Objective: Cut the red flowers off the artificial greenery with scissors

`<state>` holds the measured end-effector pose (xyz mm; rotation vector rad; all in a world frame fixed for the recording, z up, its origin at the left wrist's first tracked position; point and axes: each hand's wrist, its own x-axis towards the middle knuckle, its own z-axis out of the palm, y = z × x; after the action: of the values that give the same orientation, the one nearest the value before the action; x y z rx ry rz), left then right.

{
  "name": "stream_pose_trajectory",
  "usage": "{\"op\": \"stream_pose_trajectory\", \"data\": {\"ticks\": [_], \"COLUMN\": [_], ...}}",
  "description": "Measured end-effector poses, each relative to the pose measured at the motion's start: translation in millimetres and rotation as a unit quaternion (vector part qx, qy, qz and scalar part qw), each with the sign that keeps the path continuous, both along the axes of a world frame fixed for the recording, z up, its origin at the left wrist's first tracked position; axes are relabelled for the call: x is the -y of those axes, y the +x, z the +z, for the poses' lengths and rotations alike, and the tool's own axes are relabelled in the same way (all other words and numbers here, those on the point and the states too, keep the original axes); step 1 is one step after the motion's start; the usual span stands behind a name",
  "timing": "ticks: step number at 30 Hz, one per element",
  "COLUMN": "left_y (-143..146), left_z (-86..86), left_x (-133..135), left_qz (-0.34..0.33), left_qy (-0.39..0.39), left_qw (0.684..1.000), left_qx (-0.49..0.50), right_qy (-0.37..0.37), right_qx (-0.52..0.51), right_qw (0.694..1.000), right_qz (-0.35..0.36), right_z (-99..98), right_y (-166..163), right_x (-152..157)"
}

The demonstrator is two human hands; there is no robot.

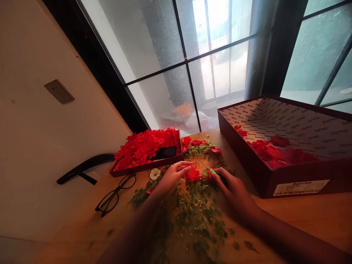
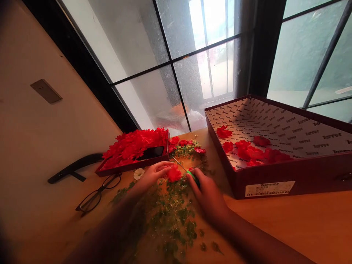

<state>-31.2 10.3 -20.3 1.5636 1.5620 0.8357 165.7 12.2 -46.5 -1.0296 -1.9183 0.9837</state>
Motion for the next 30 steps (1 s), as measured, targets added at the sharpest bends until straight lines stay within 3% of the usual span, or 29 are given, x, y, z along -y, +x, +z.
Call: {"op": "stream_pose_trajectory", "data": {"ticks": [2,6,13,15,19,22,30], "left_y": [5.2,5.6,-7.0,-10.8,-17.8,-20.9,-27.9], "left_z": [-2.3,-1.9,7.2,5.7,1.8,2.0,4.6], "left_x": [0.9,4.7,6.1,3.9,1.0,0.2,0.6], "left_qz": [0.005,0.040,-0.152,-0.149,-0.068,-0.023,-0.041], "left_qy": [0.051,0.170,0.133,0.126,0.141,0.178,0.158], "left_qw": [0.993,0.937,0.938,0.941,0.953,0.944,0.906], "left_qx": [-0.111,-0.302,-0.280,-0.275,-0.258,-0.276,-0.390], "right_qy": [-0.004,-0.006,-0.008,-0.012,-0.019,-0.020,-0.029], "right_qx": [-0.001,-0.007,-0.010,-0.009,-0.006,-0.003,-0.003], "right_qw": [1.000,1.000,1.000,1.000,1.000,1.000,1.000], "right_qz": [-0.001,0.000,0.001,0.001,0.003,0.004,0.003], "right_z": [0.1,0.4,-0.2,-0.5,-0.4,-0.6,0.3], "right_y": [0.1,-0.4,-0.8,-0.9,-1.3,-1.2,-0.2], "right_x": [0.0,-0.7,-1.0,-1.3,-1.7,-1.4,-1.0]}}
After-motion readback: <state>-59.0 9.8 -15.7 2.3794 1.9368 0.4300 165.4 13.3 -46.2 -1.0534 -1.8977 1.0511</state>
